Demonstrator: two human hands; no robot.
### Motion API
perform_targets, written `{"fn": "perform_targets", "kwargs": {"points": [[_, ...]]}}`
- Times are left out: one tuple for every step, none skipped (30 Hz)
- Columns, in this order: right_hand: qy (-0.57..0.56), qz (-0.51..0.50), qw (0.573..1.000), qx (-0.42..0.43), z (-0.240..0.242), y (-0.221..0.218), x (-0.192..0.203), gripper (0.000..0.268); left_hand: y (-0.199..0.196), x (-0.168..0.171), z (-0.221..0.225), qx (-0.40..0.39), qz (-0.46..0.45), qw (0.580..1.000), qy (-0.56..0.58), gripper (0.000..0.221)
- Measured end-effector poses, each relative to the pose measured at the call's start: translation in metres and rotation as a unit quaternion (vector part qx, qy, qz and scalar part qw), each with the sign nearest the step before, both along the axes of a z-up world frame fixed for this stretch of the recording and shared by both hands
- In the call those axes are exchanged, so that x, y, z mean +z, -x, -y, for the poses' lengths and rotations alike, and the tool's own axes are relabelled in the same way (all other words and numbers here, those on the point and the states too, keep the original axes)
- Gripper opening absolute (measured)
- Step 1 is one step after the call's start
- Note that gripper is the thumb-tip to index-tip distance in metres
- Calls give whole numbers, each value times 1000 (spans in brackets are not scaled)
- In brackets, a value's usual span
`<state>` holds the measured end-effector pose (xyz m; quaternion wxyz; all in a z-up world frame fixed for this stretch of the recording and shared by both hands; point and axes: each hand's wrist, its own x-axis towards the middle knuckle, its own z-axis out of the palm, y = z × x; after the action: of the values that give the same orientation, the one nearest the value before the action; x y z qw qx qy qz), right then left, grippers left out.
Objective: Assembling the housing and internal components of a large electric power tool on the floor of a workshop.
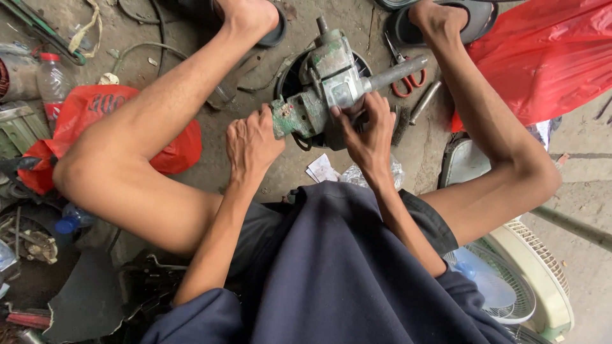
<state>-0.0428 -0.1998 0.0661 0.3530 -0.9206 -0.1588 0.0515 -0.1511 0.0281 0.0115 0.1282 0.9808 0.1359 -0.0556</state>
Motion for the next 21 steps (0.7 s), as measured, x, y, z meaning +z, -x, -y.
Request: {"fn": "perform_targets", "kwargs": {"points": [[1,-1,1000,2,-6,-4,1,44,0,-1,0,2,-1,1000,1,59],[-10,6,1000,-5,-11,-8,1,42,-1,-2,1,0,4,1000,-1,62],[-19,9,1000,-17,-15,-7,3,41,3,-2,2,-7,4,1000,-2,65],[-17,4,1000,-20,-24,-16,-1,41,3,-1,2,-10,-1,1000,1,65],[-24,12,999,-18,-33,-27,-5,42,2,1,2,-6,13,1000,-8,60],[-31,20,999,-16,-42,-37,-9,44,1,4,3,-2,27,999,-17,56],[-32,19,999,-13,-41,-32,-4,44,5,0,4,1,26,999,-19,56],[-39,17,999,-5,-39,-28,1,36,9,-2,4,-1,29,999,-24,57],[-47,21,999,-1,-39,-30,6,30,4,-7,3,-6,38,999,-30,58],[-49,26,998,0,-37,-27,10,30,4,-5,3,-6,43,999,-32,58],[-67,7,998,-18,-34,-20,14,32,8,-3,4,-5,33,999,-25,60],[-84,-12,996,-36,-31,-13,18,39,13,-2,6,-5,23,1000,-18,62],[-85,-13,996,-34,-39,-23,15,39,11,-5,6,-3,22,1000,-19,62],[-77,18,997,-25,-46,-32,12,31,10,-8,7,-2,38,999,-36,60],[-61,42,997,-25,-49,-31,12,36,17,-9,12,-8,47,998,-46,59],[-54,34,997,-30,-45,-26,12,36,19,-4,13,-13,38,998,-39,59],[-69,42,997,-18,-46,-30,10,32,13,-2,10,-9,34,999,-41,58],[-83,51,995,-5,-48,-35,10,31,6,2,6,-5,30,999,-42,56],[-91,59,994,-2,-45,-30,14,31,9,1,4,-2,38,998,-50,56],[-90,20,996,-17,-42,-24,17,34,11,-1,2,-7,25,999,-36,60],[-82,-24,996,-35,-33,-14,21,41,17,-3,7,-14,7,1000,-15,64]]}}
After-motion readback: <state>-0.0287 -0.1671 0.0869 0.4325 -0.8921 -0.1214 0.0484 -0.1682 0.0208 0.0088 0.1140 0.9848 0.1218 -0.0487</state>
